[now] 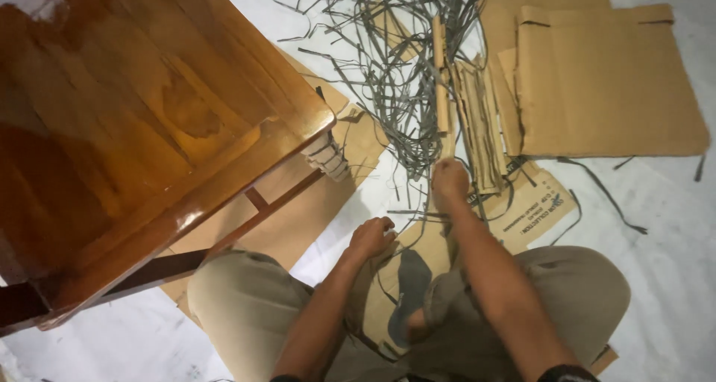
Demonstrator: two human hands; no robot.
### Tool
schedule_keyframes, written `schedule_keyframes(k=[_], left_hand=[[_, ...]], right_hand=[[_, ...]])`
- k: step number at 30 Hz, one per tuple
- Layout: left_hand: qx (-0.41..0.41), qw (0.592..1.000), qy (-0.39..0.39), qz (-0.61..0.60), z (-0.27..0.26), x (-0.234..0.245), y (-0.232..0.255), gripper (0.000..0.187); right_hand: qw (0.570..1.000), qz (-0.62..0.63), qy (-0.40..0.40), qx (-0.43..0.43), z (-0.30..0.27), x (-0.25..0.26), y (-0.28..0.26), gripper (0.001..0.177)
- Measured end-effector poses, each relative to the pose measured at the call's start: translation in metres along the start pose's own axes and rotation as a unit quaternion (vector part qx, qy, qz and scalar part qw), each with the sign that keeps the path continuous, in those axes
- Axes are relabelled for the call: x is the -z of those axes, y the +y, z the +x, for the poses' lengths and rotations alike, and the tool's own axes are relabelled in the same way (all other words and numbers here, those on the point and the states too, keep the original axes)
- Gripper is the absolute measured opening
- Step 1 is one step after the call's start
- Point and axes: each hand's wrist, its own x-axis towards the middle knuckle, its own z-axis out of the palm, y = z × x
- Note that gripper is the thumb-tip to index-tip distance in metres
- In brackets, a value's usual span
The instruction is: Wrapping a wooden table with cardboard and securing it with plastic straps.
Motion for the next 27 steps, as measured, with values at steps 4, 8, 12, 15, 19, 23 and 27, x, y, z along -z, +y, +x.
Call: schedule_keyframes(k=[4, 8, 12, 15, 19, 23, 27], left_hand=[[0.015, 1.000, -0.005, -0.013, -0.009, 0.005, -0.009, 0.035], [0.026, 0.999, 0.000, -0.026, -0.014, 0.010, -0.017, 0.035], [0.033, 0.998, 0.008, -0.049, -0.030, 0.021, -0.010, 0.034], [0.035, 0.997, 0.018, -0.063, -0.033, 0.023, -0.013, 0.034], [0.038, 0.996, 0.028, -0.072, -0.038, 0.030, -0.013, 0.035], [0.036, 0.996, 0.044, -0.066, -0.045, 0.035, -0.007, 0.034], [0.033, 0.994, 0.071, -0.079, -0.053, 0.031, -0.011, 0.032]], right_hand=[[0.992, 0.114, 0.022, -0.043, 0.104, -0.060, 0.049, 0.029], [0.960, 0.277, 0.025, -0.034, 0.116, -0.064, 0.023, 0.030], [0.935, 0.341, -0.011, -0.093, 0.175, -0.103, 0.047, 0.032], [0.925, 0.366, -0.017, -0.104, 0.151, -0.077, 0.021, 0.035], [0.921, 0.360, -0.013, -0.144, 0.166, -0.079, 0.033, 0.039], [0.861, 0.473, 0.072, -0.171, 0.120, -0.037, 0.010, 0.013], [0.628, 0.768, -0.102, -0.068, 0.089, -0.018, 0.015, 0.031]])
